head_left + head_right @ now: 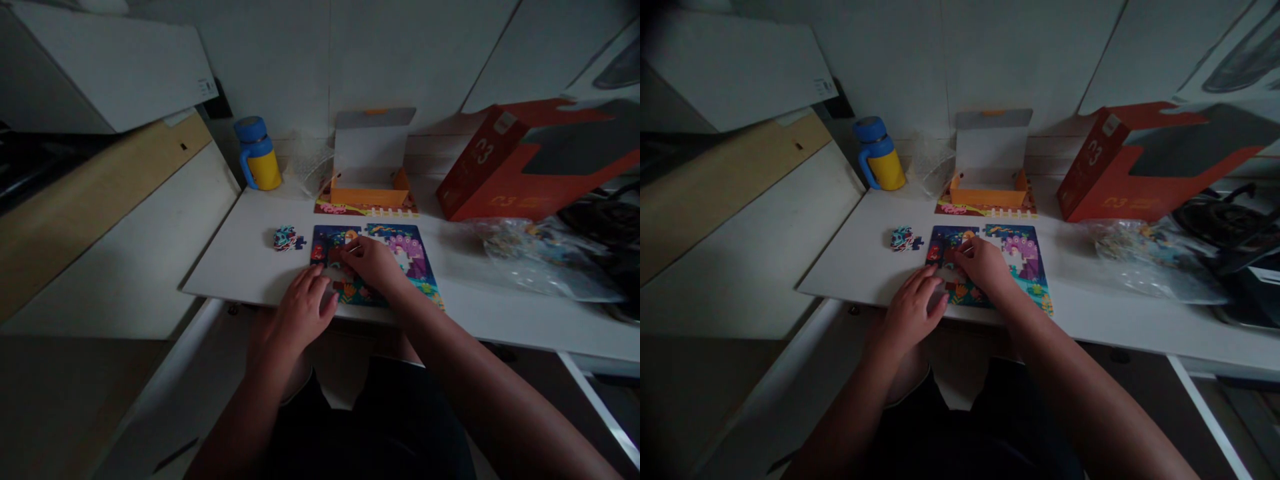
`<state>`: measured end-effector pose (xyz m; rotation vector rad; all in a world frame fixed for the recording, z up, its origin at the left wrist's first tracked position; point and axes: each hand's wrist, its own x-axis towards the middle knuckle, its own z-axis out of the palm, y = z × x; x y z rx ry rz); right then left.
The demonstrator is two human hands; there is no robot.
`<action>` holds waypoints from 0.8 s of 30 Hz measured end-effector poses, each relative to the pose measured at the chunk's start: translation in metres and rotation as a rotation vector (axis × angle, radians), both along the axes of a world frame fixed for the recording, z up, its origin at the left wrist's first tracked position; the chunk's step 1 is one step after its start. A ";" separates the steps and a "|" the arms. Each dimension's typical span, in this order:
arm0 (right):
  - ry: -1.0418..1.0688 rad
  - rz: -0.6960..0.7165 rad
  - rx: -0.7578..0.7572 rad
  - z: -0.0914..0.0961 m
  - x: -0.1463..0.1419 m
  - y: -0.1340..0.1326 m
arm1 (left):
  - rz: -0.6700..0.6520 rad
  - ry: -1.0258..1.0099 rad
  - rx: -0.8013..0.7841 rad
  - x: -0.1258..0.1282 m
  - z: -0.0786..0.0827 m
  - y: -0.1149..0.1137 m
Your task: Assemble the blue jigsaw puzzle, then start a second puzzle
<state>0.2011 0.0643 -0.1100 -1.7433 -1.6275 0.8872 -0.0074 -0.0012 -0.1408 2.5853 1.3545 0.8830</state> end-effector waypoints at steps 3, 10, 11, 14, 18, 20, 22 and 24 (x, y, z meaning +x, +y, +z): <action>-0.157 -0.003 0.063 0.006 -0.004 -0.002 | 0.003 0.005 0.003 0.000 0.001 0.000; -0.282 0.025 0.058 0.012 -0.006 -0.001 | -0.003 0.000 -0.008 0.001 0.003 0.000; -0.293 0.034 0.055 0.012 -0.006 -0.001 | -0.003 -0.004 -0.010 0.001 0.003 0.000; -0.301 0.049 0.056 0.012 -0.005 0.000 | -0.001 -0.015 -0.008 0.001 0.003 0.000; -0.335 0.063 0.036 0.014 -0.005 0.003 | 0.002 -0.008 -0.005 0.001 0.004 -0.001; -0.353 0.077 0.031 0.015 -0.005 0.004 | 0.004 -0.001 -0.013 0.001 0.004 -0.001; -0.353 0.081 0.039 0.015 -0.005 0.005 | 0.003 0.006 -0.017 0.001 0.004 -0.001; -0.338 0.081 0.048 0.014 -0.005 0.005 | 0.001 0.006 -0.010 0.001 0.003 0.000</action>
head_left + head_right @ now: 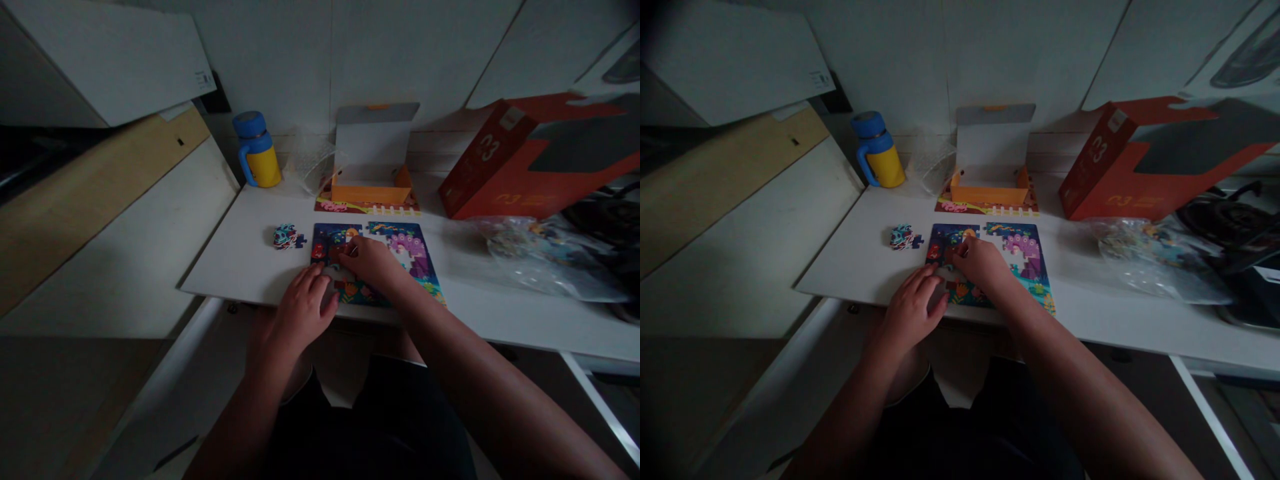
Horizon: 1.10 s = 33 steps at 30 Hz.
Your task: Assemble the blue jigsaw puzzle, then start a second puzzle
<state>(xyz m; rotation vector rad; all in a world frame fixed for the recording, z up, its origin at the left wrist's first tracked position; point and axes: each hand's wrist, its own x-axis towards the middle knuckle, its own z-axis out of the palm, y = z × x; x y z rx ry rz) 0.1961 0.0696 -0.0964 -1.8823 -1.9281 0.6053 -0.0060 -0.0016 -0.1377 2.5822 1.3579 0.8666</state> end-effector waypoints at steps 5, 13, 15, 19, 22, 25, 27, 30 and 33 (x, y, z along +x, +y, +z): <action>0.016 -0.002 0.014 -0.005 0.002 0.001 | 0.007 0.002 0.003 0.000 0.000 0.000; 0.540 0.032 -0.143 -0.022 0.020 0.002 | 0.002 -0.007 -0.004 -0.001 -0.003 0.000; 0.651 0.056 -0.146 -0.025 0.023 0.001 | 0.005 -0.005 -0.002 -0.002 -0.004 0.000; 0.777 0.067 -0.134 -0.024 0.026 -0.004 | 0.007 -0.005 0.002 -0.002 -0.002 -0.001; 0.809 0.096 -0.114 -0.022 0.025 -0.007 | 0.007 -0.005 -0.001 -0.001 -0.001 -0.001; 0.892 0.074 -0.078 -0.024 0.023 -0.006 | 0.005 -0.005 -0.001 -0.001 -0.002 0.000; 0.943 0.003 -0.073 -0.027 0.023 -0.005 | 0.004 -0.006 0.001 -0.001 -0.003 0.000; 1.047 -0.062 -0.078 -0.030 0.022 -0.004 | 0.008 0.001 0.002 -0.002 -0.005 0.000; 1.116 -0.051 -0.063 -0.032 0.022 -0.004 | 0.013 0.013 -0.008 -0.001 -0.004 0.000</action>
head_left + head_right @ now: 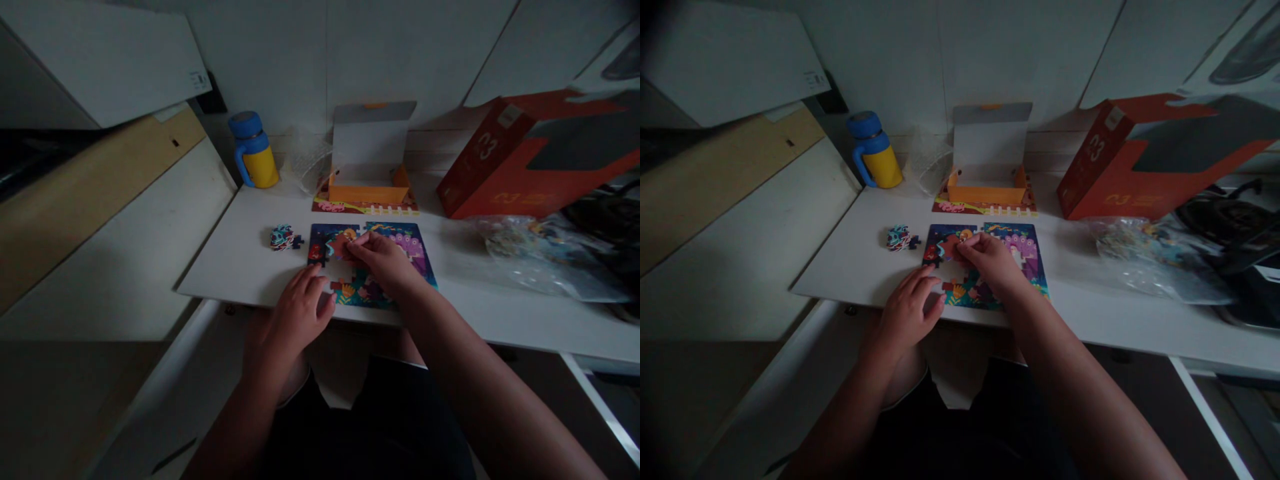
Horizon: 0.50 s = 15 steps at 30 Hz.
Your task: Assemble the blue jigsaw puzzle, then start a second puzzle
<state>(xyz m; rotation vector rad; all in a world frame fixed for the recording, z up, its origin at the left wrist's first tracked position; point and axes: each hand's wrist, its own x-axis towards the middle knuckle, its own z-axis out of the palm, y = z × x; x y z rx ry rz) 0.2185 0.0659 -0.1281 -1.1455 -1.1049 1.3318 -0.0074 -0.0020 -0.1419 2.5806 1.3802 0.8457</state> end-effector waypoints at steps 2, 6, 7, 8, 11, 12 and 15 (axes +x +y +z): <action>-0.020 0.003 0.010 0.001 0.000 -0.001 | 0.001 0.002 -0.005 0.000 0.001 0.000; -0.060 0.021 0.022 0.003 0.000 -0.001 | -0.004 0.000 0.000 0.000 0.001 0.000; -0.060 0.030 0.032 0.003 0.001 -0.001 | -0.004 -0.001 0.000 0.000 0.001 0.000; -0.056 0.038 0.044 0.003 0.001 -0.001 | -0.003 -0.002 -0.001 0.000 0.001 0.000; -0.041 0.067 0.067 0.002 0.000 -0.001 | 0.003 -0.029 -0.005 0.000 0.001 0.000; -0.042 0.081 0.071 0.001 0.000 -0.001 | 0.006 -0.047 -0.003 0.000 0.000 0.000; -0.066 0.111 0.091 0.002 0.000 -0.003 | 0.015 -0.119 0.014 -0.001 0.000 0.001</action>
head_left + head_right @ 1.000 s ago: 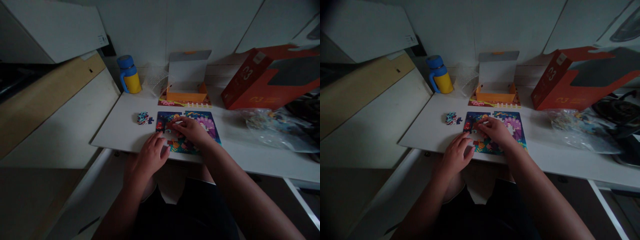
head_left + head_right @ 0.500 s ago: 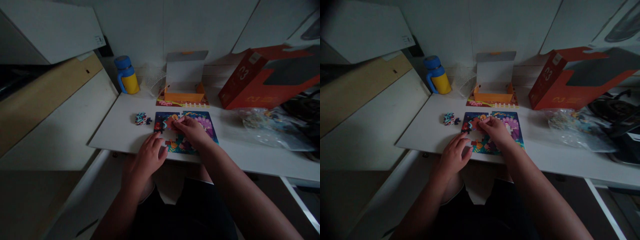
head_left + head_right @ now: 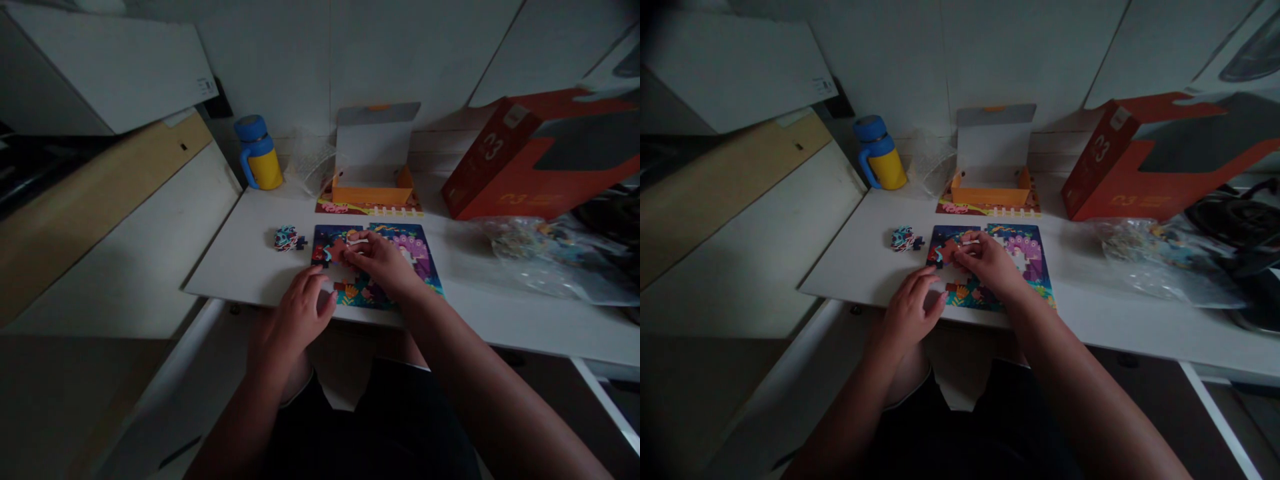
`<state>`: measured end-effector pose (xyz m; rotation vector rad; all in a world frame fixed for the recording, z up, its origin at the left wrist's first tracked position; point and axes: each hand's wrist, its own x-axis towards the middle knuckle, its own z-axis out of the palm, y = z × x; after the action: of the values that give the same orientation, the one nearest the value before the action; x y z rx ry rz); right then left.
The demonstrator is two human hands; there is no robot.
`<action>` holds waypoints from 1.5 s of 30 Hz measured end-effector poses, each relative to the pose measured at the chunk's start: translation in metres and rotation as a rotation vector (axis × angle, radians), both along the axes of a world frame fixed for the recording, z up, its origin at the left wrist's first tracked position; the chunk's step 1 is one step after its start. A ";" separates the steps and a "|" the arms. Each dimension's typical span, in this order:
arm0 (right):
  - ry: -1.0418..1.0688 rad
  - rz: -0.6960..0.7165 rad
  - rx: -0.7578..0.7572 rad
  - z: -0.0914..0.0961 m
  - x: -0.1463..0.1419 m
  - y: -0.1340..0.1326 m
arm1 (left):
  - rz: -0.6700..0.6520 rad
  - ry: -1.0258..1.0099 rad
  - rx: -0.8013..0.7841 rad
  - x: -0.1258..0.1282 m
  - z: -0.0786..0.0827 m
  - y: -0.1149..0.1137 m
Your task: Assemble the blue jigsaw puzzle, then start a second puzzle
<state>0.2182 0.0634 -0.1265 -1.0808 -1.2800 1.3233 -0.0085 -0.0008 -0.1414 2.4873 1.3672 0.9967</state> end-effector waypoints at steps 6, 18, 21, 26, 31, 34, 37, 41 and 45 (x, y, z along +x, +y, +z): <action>-0.036 -0.010 0.039 0.002 -0.001 -0.001 | 0.017 -0.123 -0.012 -0.005 0.003 0.003; -0.016 -0.013 0.091 0.002 -0.001 0.002 | 0.011 -0.215 -0.073 -0.008 0.008 0.005; 0.039 -0.070 0.128 0.001 -0.002 0.005 | 0.022 -0.304 -0.087 -0.016 0.011 0.010; 0.070 -0.247 0.094 0.002 0.000 0.010 | 0.219 -0.313 0.058 -0.047 0.019 0.047; 0.100 -0.362 0.122 0.001 0.002 0.013 | 0.297 -0.266 -0.004 -0.081 0.019 0.104; 0.109 -0.439 0.094 -0.003 0.005 0.015 | 0.247 -0.318 -0.120 -0.092 0.011 0.127; 0.132 -0.469 0.069 -0.005 0.006 0.017 | 0.223 -0.353 -0.167 -0.097 0.003 0.136; 0.133 -0.443 0.056 -0.006 0.006 0.017 | 0.218 -0.391 -0.189 -0.100 -0.002 0.136; 0.129 -0.401 0.046 -0.005 0.005 0.014 | 0.236 -0.402 -0.202 -0.100 -0.002 0.135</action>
<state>0.2235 0.0775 -0.1314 -1.1300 -0.9335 1.0359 -0.1081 0.1343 -0.1438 1.8836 1.5528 1.2484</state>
